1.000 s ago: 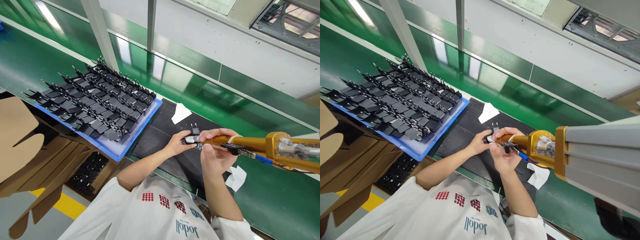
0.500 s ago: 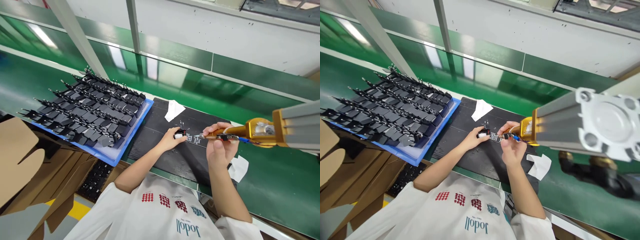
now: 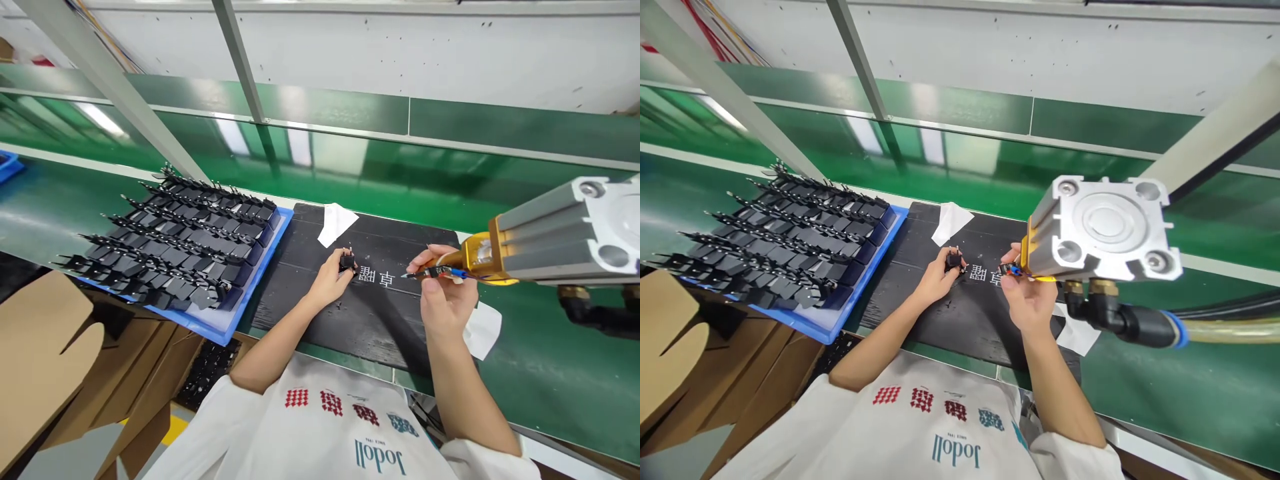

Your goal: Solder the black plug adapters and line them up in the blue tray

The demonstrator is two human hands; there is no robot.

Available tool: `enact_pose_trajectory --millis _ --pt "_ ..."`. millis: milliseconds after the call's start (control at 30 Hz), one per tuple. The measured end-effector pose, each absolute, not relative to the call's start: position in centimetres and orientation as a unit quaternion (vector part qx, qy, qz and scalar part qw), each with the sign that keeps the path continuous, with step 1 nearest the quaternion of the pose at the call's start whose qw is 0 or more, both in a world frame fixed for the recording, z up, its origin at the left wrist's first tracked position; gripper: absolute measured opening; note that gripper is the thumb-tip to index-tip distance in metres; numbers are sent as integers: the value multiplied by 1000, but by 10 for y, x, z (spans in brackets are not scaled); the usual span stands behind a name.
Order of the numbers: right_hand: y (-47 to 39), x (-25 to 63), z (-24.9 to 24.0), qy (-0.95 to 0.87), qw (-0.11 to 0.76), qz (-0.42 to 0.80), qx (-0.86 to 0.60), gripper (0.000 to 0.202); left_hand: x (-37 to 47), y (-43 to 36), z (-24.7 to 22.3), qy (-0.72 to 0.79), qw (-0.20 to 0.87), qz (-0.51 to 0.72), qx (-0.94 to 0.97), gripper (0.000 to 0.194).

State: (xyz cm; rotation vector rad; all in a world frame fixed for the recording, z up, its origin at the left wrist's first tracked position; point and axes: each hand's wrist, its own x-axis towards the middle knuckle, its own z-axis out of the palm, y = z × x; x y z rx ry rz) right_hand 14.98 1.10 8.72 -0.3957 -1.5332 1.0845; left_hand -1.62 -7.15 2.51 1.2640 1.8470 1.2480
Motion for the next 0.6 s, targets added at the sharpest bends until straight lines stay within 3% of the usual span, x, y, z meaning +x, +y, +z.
enact_pose_trajectory --millis 200,467,600 --pt "13 154 84 -664 574 436 -197 28 -21 -82 31 698 230 398 549 57" --pt "14 156 87 -655 575 440 -216 25 -23 -90 39 705 156 376 580 28" --pt "12 155 86 -634 583 450 -235 34 -20 -89 32 713 152 385 565 20"
